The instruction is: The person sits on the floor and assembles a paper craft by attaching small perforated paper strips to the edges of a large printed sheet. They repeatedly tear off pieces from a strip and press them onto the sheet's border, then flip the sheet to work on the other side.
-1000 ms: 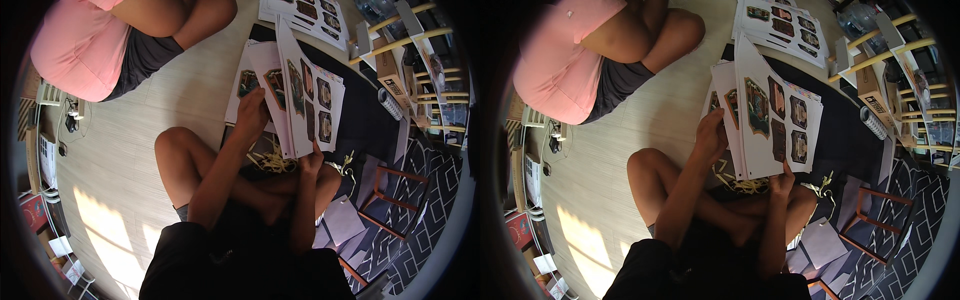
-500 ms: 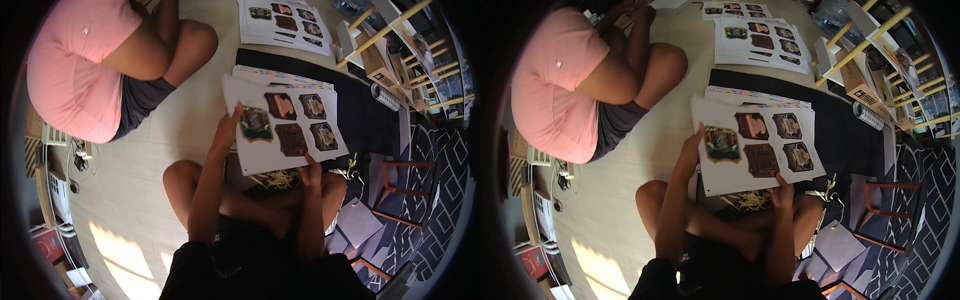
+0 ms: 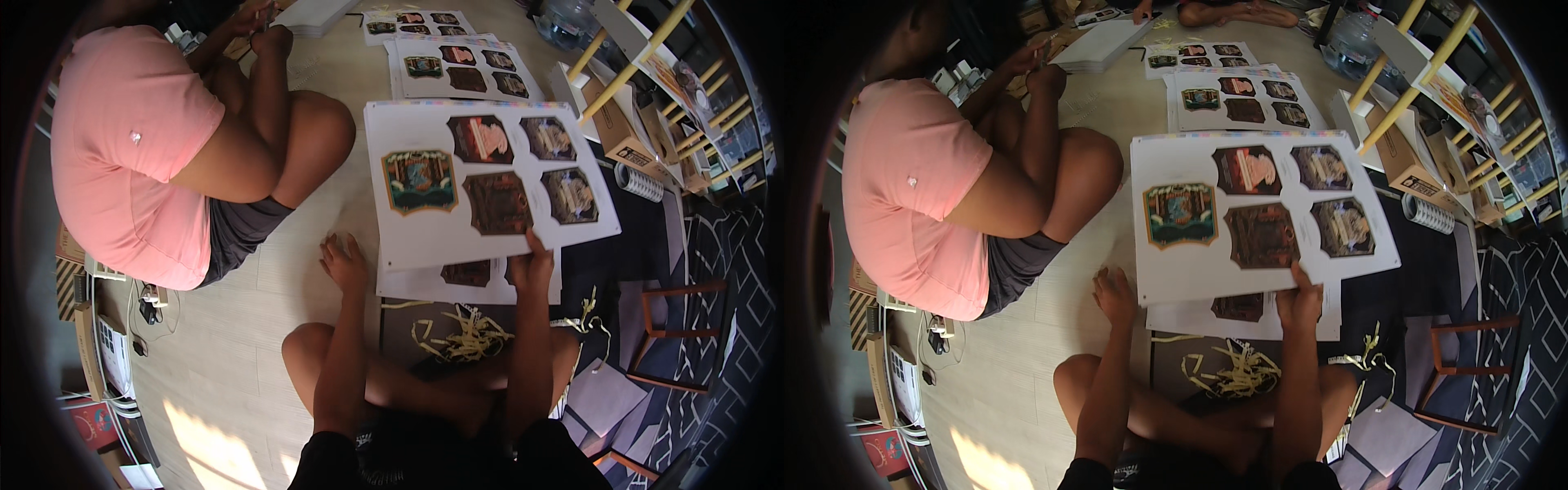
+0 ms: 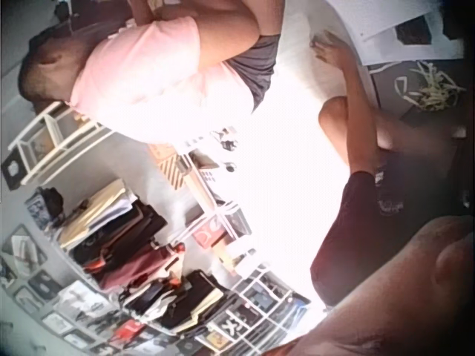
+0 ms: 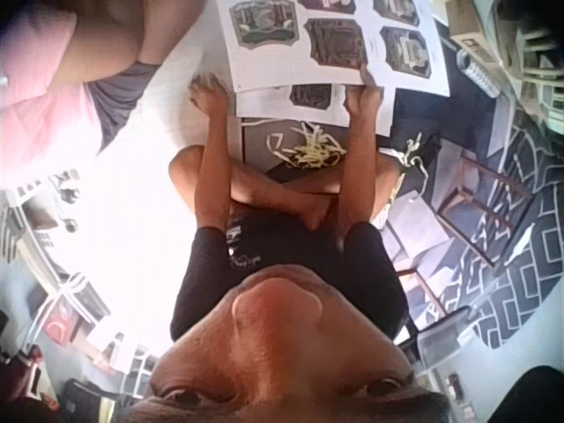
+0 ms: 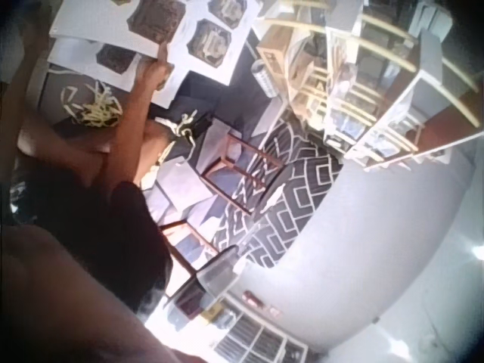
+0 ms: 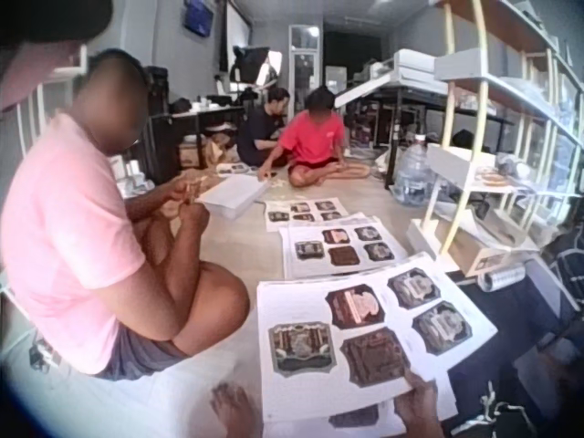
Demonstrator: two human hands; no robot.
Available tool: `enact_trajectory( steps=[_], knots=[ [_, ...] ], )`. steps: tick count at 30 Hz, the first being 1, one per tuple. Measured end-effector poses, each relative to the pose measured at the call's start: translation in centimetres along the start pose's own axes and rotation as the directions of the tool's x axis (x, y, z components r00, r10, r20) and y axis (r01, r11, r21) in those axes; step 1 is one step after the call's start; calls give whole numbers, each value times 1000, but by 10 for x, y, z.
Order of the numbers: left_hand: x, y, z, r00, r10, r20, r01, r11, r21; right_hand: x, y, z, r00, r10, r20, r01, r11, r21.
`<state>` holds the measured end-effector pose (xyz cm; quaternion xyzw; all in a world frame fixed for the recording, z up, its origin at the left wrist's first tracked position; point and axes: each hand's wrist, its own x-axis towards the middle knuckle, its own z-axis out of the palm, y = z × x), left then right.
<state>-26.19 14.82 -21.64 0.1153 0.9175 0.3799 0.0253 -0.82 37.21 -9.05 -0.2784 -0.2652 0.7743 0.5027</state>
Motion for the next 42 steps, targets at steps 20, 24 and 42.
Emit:
enact_trajectory(
  steps=[20, 24, 42],
  knots=[
    [-9, 21, 27, 984, 170, 58, -179, 889, 422, 423, 137, 13, 992, 122, 35, -110, 963, -246],
    [-9, 10, 19, 986, 163, 30, -159, 879, 449, 408, 121, 43, 943, 293, -155, -320, 681, -659],
    [-43, 53, 20, 942, 107, 319, -175, 966, 193, 96, -82, -212, 979, -126, -163, -202, -438, -876]
  ],
)
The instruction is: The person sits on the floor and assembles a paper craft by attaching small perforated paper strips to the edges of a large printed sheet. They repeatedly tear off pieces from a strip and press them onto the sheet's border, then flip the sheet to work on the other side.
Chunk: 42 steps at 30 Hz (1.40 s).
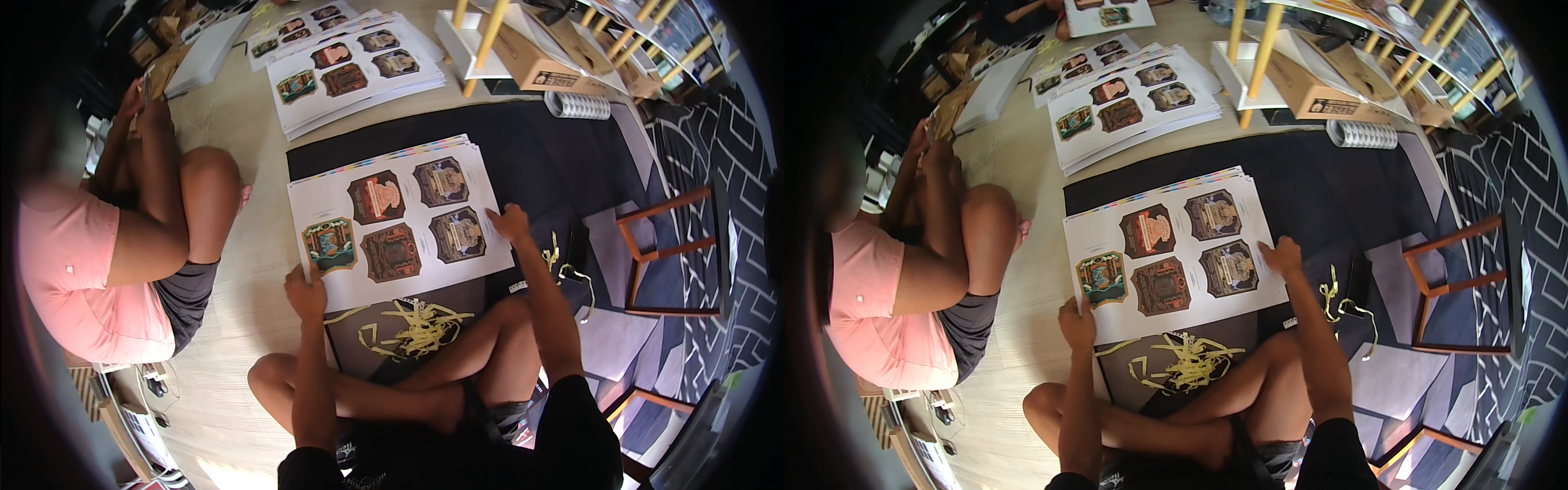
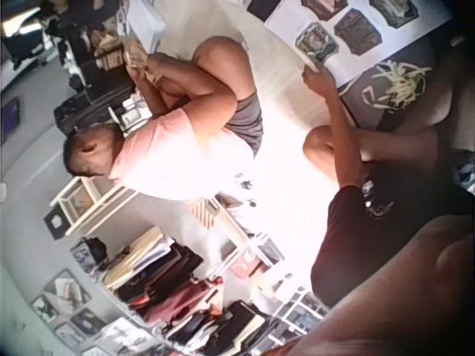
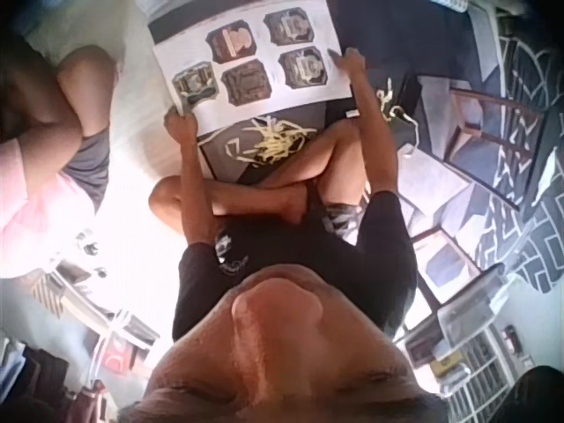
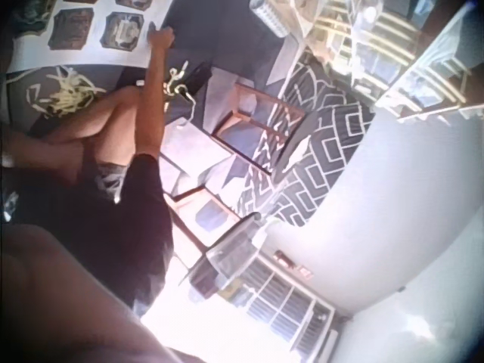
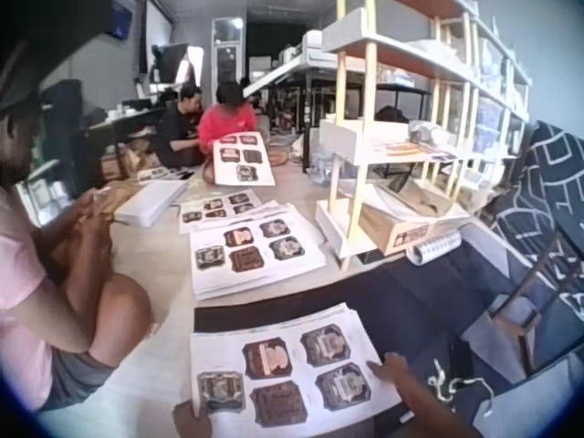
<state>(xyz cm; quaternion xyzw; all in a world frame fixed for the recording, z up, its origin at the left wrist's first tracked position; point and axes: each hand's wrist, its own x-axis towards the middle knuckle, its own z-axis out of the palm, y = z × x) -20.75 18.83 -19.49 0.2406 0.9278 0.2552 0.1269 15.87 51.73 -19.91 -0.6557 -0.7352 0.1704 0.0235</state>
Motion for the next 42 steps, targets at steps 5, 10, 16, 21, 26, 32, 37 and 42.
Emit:
enact_trajectory(
  steps=[5, 10, 16, 21, 26, 32, 37, 42],
  knots=[
    [-10, 10, 21, 984, -91, -153, 99, 994, 50, -18, -34, -11, 981, 159, 113, -176, 972, 158],
    [20, 7, 16, 977, -210, 25, 211, 977, -25, 1, -5, -3, 982, 170, 84, -188, 920, 343],
    [56, -37, -36, 943, -150, 296, 215, 955, -204, -19, -16, -33, 875, -175, 452, -283, 574, 769],
    [63, -14, -20, 799, -127, 588, 500, 683, -532, -23, -17, -16, 938, -199, 285, -91, 650, 755],
    [22, 22, -31, 990, 139, -22, -116, 717, -687, -38, -24, -31, 903, -279, -327, 417, 388, 822],
    [-1, 32, -94, 960, 279, -14, -171, 548, -819, -58, -22, -84, 934, -257, -249, 296, 164, 941],
    [-13, 55, -134, 817, 566, -112, -334, 304, -892, -69, -6, -118, 885, -448, -128, 178, 71, 981],
    [-19, 54, -139, 831, 553, -63, -295, 342, -892, -79, -6, -145, 852, -513, -101, 238, 210, 948]
  ],
)
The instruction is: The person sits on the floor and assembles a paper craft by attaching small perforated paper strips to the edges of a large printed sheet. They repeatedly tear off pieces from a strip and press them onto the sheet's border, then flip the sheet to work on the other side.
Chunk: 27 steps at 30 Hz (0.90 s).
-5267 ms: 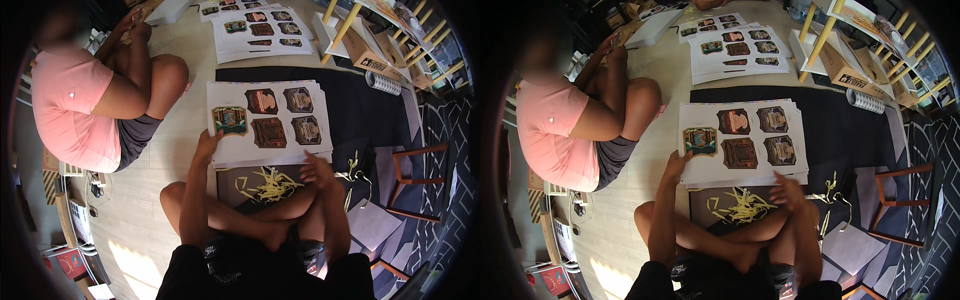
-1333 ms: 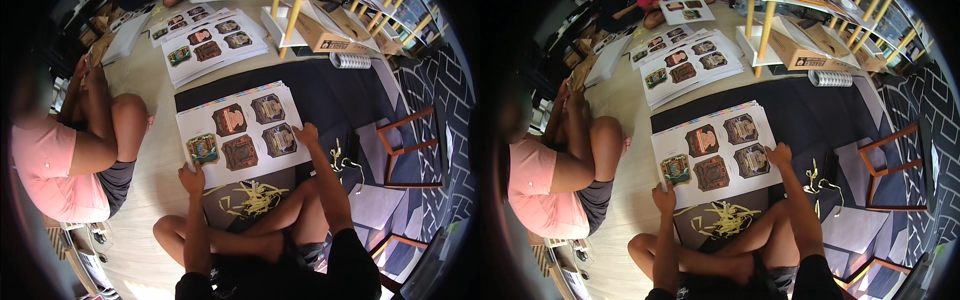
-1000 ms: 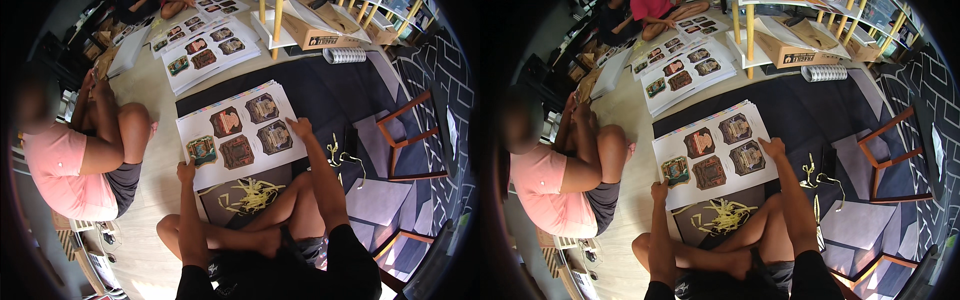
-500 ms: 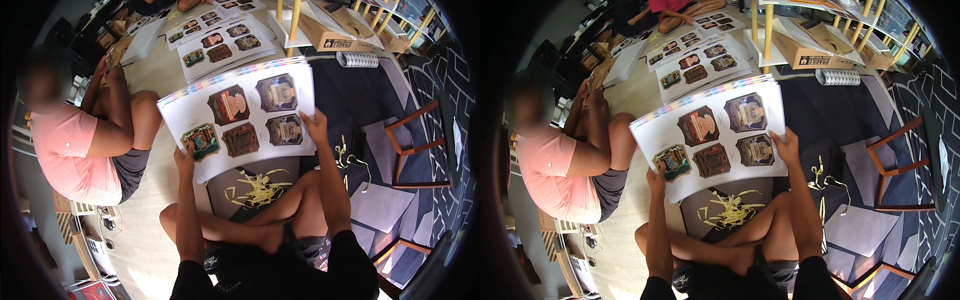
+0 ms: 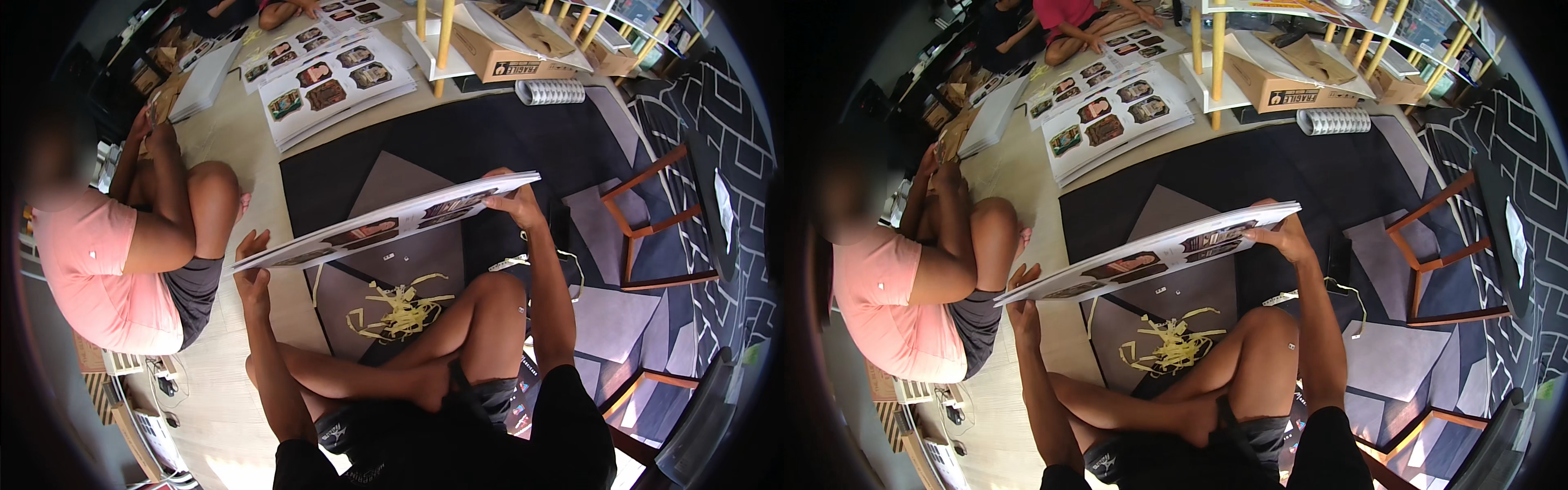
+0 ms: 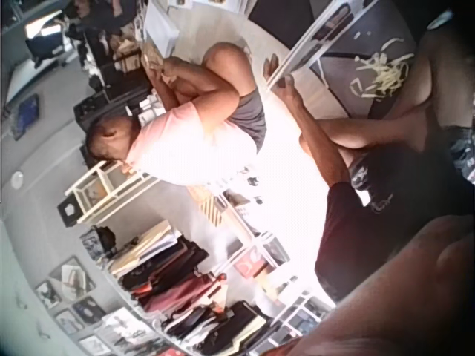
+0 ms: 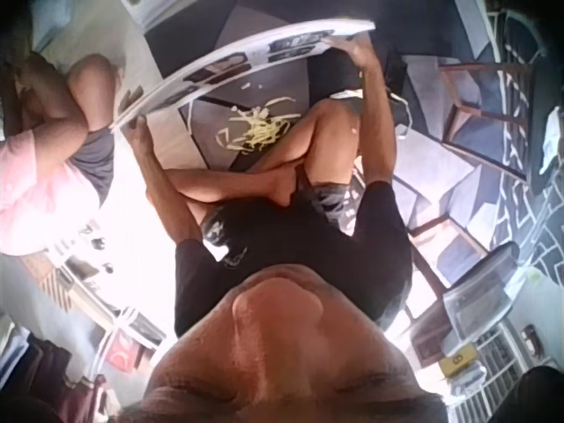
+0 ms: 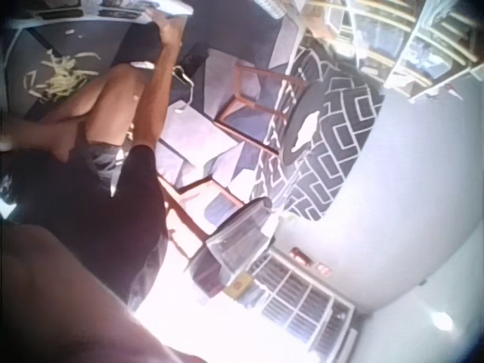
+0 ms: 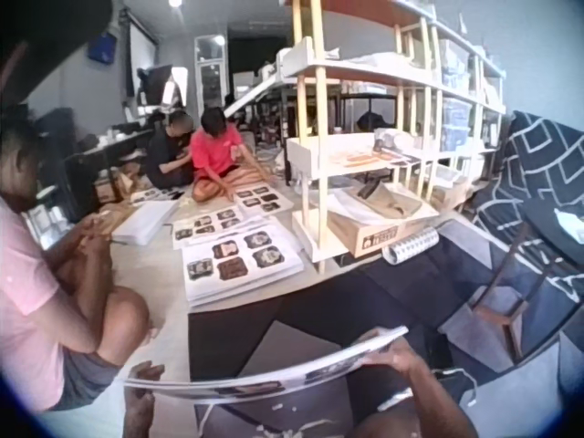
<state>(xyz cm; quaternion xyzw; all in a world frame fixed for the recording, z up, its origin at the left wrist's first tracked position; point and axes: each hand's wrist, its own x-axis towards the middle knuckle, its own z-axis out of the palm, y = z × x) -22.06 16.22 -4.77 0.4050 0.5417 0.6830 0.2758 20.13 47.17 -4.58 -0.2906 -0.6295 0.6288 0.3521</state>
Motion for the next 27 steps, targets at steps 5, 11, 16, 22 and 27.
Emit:
enact_trajectory(
  steps=[5, 11, 16, 22, 27],
  knots=[
    [-3, -4, -5, 997, -72, 17, 70, 994, 83, -8, 3, -1, 1000, 11, -26, -13, 996, -86],
    [5, 2, 13, 974, -65, -217, 100, 983, 155, -9, 8, 22, 967, -108, -232, 121, 992, 45],
    [-11, 9, 25, 955, -49, -292, 94, 986, 141, -17, 1, 18, 984, -47, -169, 51, 998, 24],
    [-14, -9, 18, 972, -43, -231, 81, 984, 160, -14, 32, 8, 988, -33, -152, 38, 999, 26],
    [7, 80, 3, 993, 25, 117, -63, 939, 337, -13, 29, 7, 991, -23, -132, 23, 1000, -4]
  ],
)
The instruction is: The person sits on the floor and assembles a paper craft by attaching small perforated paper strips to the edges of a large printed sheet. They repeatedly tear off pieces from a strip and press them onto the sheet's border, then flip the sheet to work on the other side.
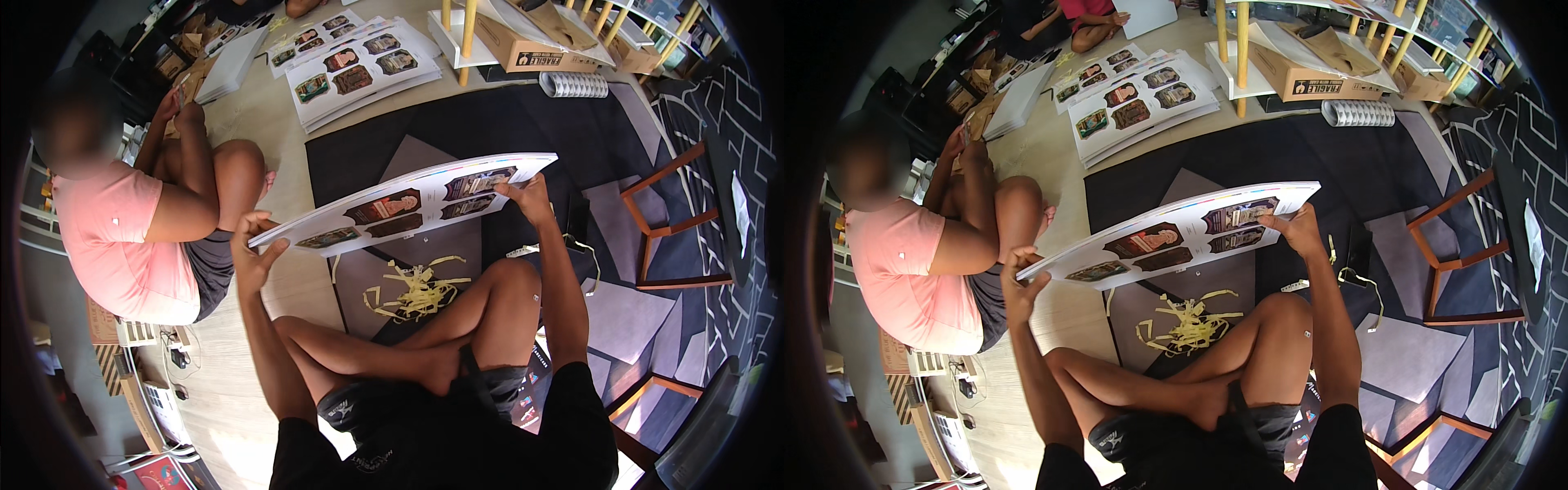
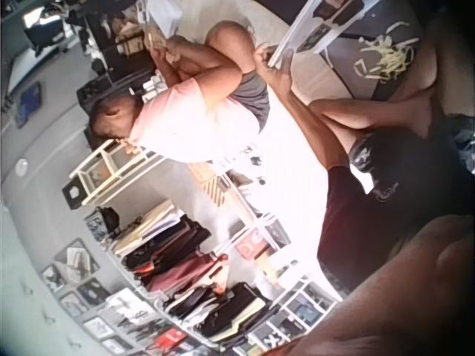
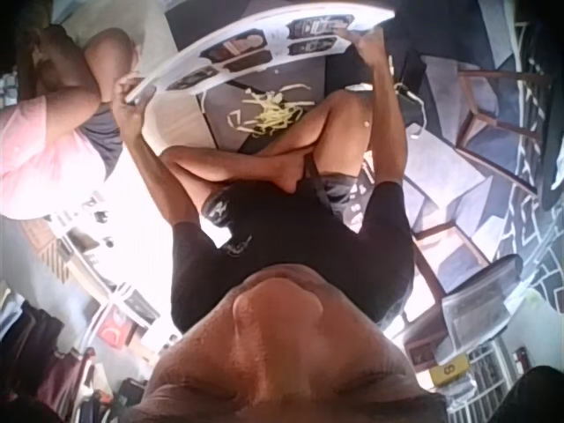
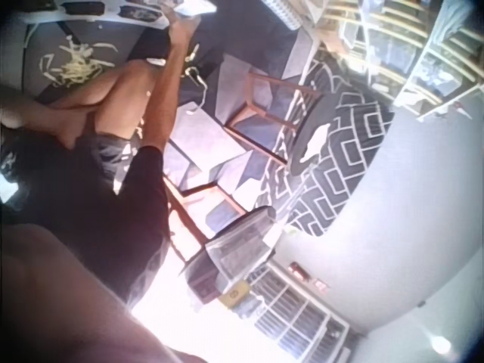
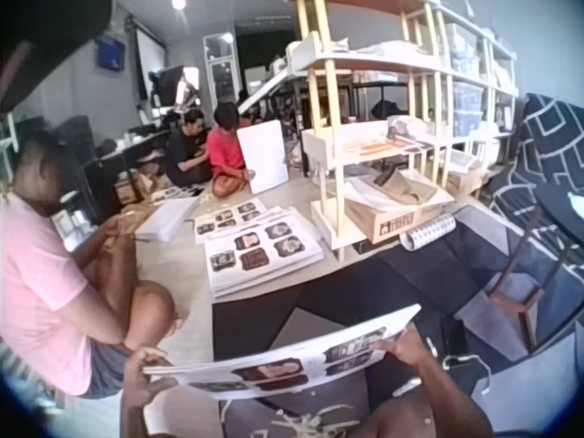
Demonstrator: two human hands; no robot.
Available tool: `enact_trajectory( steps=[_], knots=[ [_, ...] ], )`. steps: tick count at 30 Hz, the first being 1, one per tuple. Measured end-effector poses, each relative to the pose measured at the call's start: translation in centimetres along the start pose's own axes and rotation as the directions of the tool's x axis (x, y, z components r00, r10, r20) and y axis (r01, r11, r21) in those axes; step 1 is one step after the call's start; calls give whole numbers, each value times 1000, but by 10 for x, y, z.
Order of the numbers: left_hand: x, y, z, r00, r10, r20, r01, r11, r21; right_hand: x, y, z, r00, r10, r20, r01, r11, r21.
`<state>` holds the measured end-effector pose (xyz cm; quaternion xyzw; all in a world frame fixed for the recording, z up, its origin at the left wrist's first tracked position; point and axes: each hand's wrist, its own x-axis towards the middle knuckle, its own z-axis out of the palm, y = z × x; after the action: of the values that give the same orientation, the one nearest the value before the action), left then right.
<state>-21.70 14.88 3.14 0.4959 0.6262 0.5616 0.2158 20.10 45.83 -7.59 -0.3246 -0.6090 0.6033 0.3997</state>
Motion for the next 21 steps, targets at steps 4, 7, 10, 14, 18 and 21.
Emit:
enact_trajectory(
  steps=[4, 7, 10, 14, 18, 21],
  knots=[
    [47, 79, 50, 943, -58, 328, -131, 841, 525, -3, 6, -10, 1000, 7, 10, -7, 1000, 26],
    [60, 82, 98, 899, 48, 435, -367, 623, 691, -1, 3, 3, 1000, 2, 7, -3, 999, 54],
    [61, 65, 123, 921, 69, 383, -363, 513, 778, -6, 1, 2, 997, 42, -61, -49, 992, -120],
    [65, 57, 125, 915, 182, 359, -401, 494, 771, -47, -1, -7, 950, -163, -267, -16, 827, -562],
    [59, 53, 122, 938, 141, 317, -345, 469, 813, -159, -5, -9, 868, -91, -488, -38, 968, -249],
    [56, 47, 125, 935, 151, 320, -353, 467, 811, -277, -6, -45, 808, -49, -587, -139, 952, -272]
  ],
)
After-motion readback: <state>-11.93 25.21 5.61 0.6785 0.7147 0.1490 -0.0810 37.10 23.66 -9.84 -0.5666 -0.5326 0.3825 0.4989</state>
